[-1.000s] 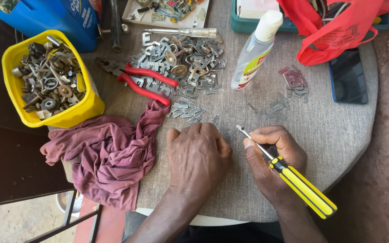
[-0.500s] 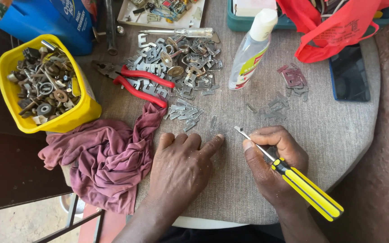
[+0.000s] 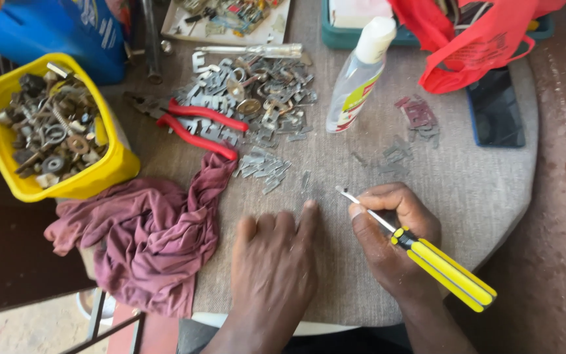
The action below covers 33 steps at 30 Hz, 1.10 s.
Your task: The person uses a yellow-handled screwdriver to file small metal pieces on a table. They repeatedly pick up individual pieces, file their edges, and place them back on the table among other metal parts and tools.
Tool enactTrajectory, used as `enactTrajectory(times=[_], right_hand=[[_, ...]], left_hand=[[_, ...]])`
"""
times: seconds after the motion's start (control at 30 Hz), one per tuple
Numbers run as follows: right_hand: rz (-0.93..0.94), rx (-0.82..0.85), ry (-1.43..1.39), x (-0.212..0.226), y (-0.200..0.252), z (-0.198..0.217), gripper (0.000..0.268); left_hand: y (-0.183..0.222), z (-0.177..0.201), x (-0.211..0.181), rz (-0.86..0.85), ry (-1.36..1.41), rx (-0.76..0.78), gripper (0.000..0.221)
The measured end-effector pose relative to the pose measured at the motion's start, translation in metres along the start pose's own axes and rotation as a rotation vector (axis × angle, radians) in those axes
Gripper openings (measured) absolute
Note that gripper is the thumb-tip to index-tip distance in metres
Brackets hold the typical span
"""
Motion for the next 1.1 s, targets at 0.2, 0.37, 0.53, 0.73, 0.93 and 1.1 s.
enactTrajectory(times=[0.2, 0.37, 0.53, 0.73, 0.93, 1.1], right_hand=[[0.022, -0.041, -0.005, -0.002, 0.004, 0.008, 0.006], [0.000, -0.041, -0.020, -0.004, -0.002, 0.007, 0.007], [0.016, -0.070, -0.046, -0.003, 0.002, 0.010, 0.008], [0.127, -0.391, -0.076, -0.012, 0.007, 0.041, 0.013], [0.108, -0.573, -0.095, -0.024, 0.016, 0.062, 0.015], [0.155, -0.550, -0.109, -0.024, 0.014, 0.059, 0.015]], left_hand=[[-0.018, -0.011, -0.011, -0.010, -0.047, 0.043, 0.060], [-0.006, 0.013, 0.001, 0.008, 0.139, -0.027, 0.020], [-0.028, 0.005, 0.018, 0.081, 0.301, 0.014, 0.031], [-0.031, -0.003, 0.024, 0.034, 0.294, 0.072, 0.011], [-0.040, -0.004, 0.013, -0.041, 0.367, 0.046, 0.012], [-0.073, -0.013, -0.016, 0.114, 0.745, 0.100, 0.021]])
Point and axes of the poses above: each hand's wrist, its own y-axis away from the middle knuckle, its own z-axis out of the back of the hand, x = y × z, the point moved 8 cm from there along -y, towards the middle knuckle, and after that the axes turned 8 degrees about -x, right-handed, at the moved point
